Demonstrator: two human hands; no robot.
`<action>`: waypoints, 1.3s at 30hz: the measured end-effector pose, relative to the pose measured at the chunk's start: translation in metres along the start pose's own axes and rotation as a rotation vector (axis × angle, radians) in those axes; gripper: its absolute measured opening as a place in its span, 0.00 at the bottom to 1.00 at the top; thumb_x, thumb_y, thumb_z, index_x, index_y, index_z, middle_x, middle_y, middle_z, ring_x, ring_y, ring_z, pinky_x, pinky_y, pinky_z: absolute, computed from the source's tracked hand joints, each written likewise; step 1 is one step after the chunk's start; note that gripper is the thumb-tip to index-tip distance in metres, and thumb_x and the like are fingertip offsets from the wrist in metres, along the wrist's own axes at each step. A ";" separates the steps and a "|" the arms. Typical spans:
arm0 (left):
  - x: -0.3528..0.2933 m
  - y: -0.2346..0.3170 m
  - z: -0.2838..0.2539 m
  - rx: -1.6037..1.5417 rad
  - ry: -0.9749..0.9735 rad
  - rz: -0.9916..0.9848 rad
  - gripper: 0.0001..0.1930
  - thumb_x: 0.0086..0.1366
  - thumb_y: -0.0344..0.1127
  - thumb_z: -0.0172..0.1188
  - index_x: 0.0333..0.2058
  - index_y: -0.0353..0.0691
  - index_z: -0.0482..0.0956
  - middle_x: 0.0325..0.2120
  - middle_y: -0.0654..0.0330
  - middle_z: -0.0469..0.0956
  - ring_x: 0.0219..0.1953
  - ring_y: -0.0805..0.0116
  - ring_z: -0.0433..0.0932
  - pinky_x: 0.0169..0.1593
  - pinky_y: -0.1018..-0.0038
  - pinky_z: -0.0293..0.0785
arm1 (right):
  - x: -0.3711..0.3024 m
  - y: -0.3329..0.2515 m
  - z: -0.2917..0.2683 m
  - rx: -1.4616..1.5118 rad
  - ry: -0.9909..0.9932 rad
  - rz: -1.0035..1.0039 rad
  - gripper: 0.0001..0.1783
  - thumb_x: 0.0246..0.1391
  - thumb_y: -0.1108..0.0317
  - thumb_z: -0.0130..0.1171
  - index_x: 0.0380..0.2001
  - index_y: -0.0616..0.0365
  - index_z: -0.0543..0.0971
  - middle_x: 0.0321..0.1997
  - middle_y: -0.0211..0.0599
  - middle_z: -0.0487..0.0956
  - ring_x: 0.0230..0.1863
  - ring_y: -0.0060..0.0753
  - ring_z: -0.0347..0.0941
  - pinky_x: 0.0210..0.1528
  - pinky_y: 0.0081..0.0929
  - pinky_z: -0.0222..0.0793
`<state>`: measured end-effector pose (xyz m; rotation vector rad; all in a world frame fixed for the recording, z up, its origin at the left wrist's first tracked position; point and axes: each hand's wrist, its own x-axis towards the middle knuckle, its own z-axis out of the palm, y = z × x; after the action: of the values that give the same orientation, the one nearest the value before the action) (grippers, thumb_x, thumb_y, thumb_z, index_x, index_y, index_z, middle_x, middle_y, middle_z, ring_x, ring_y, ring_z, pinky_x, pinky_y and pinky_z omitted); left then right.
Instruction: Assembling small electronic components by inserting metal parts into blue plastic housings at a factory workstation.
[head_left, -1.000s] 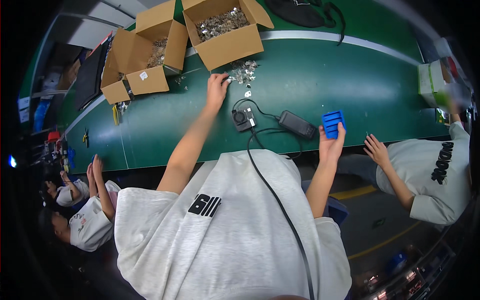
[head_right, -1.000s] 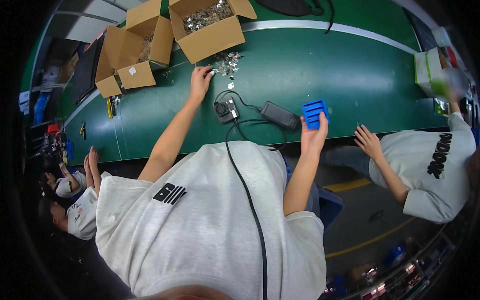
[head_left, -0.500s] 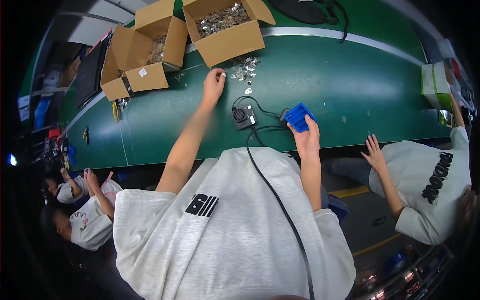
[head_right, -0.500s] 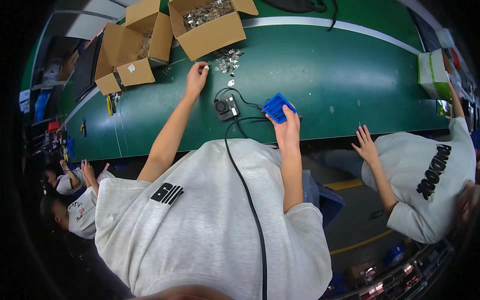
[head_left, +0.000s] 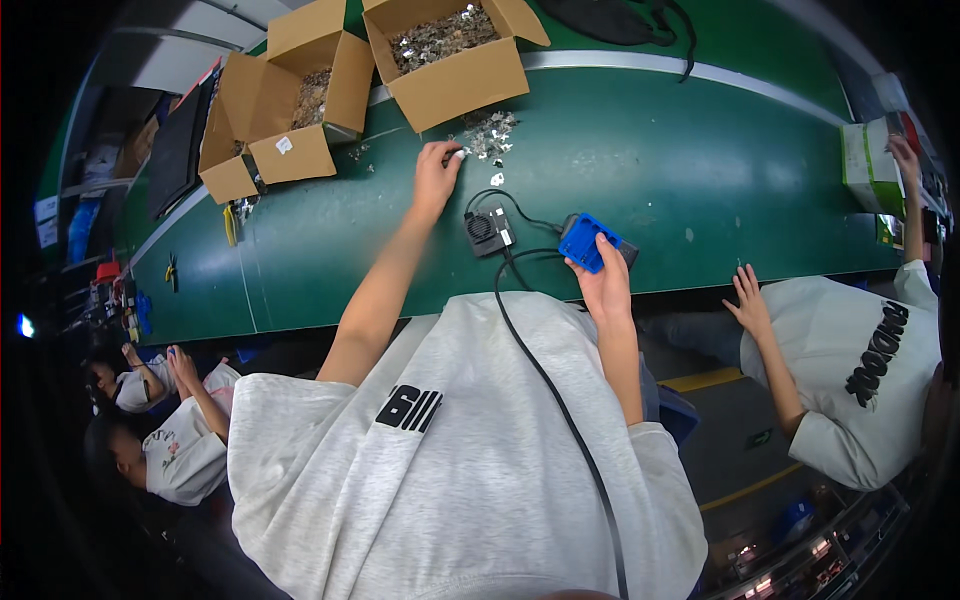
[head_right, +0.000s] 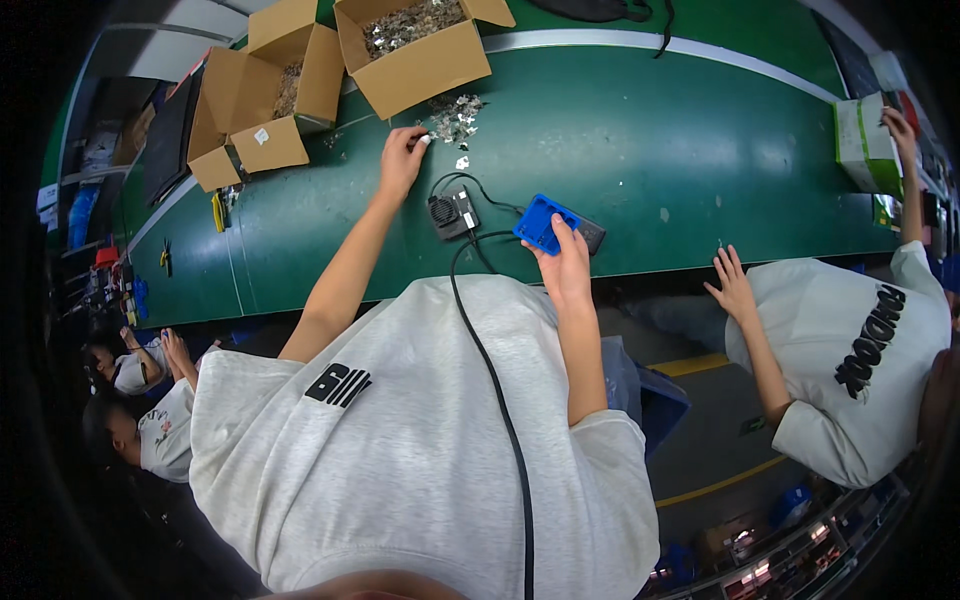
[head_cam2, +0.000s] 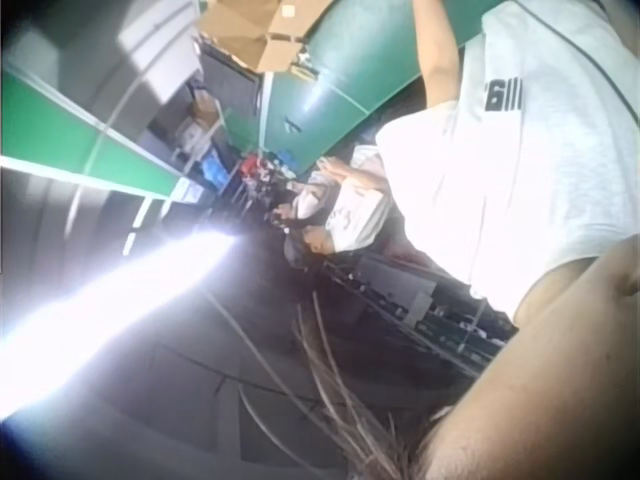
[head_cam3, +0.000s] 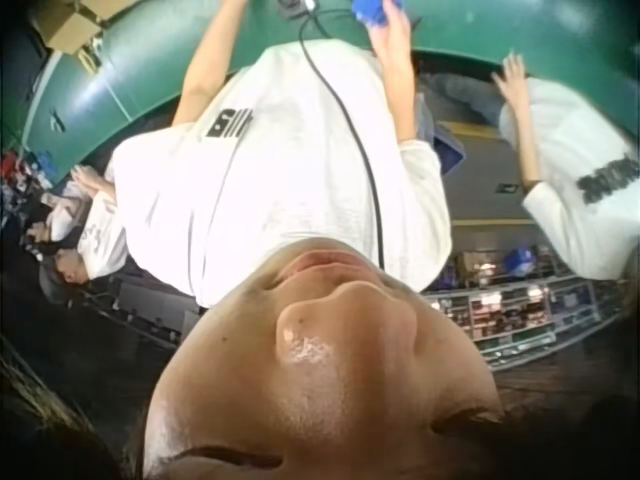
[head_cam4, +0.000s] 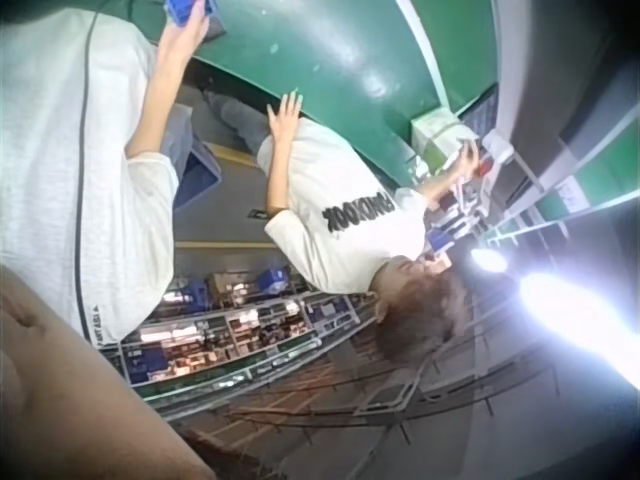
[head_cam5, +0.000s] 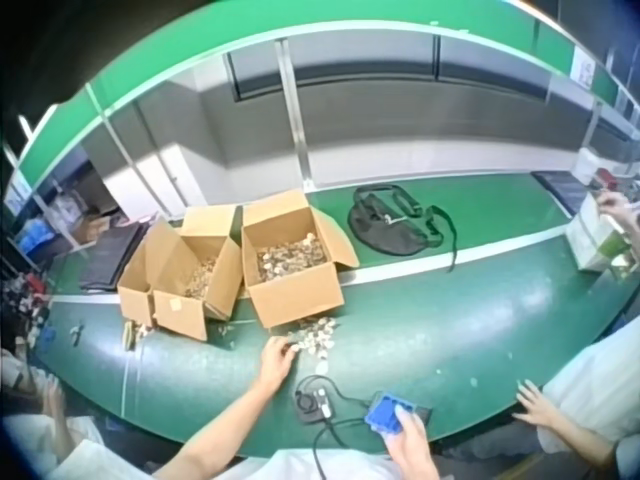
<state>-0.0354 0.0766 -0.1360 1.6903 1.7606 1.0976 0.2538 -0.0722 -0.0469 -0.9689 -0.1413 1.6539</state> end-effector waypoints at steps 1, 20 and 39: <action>-0.001 0.001 0.000 0.023 -0.009 0.051 0.08 0.57 0.30 0.60 0.37 0.40 0.80 0.35 0.56 0.74 0.36 0.60 0.74 0.42 0.70 0.73 | 0.000 0.001 0.001 0.001 -0.001 0.001 0.15 0.59 0.63 0.53 0.45 0.60 0.72 0.43 0.38 0.76 0.43 0.32 0.74 0.41 0.34 0.73; -0.078 0.181 -0.048 -0.636 -0.490 -0.237 0.11 0.65 0.28 0.52 0.44 0.31 0.75 0.36 0.58 0.78 0.34 0.74 0.77 0.40 0.78 0.75 | -0.016 -0.016 0.075 -0.089 -0.217 0.081 0.20 0.60 0.60 0.52 0.48 0.63 0.69 0.45 0.41 0.75 0.43 0.32 0.74 0.40 0.31 0.72; -0.061 0.194 -0.058 -0.435 -0.353 -0.159 0.07 0.65 0.28 0.51 0.41 0.35 0.74 0.36 0.61 0.77 0.38 0.72 0.75 0.42 0.76 0.71 | -0.029 -0.015 0.081 -0.183 -0.127 -0.047 0.19 0.64 0.61 0.46 0.48 0.66 0.69 0.43 0.38 0.76 0.41 0.25 0.75 0.44 0.28 0.74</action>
<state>0.0447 -0.0104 0.0395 1.3539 1.2985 0.9564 0.2123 -0.0602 0.0288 -0.9894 -0.4043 1.6807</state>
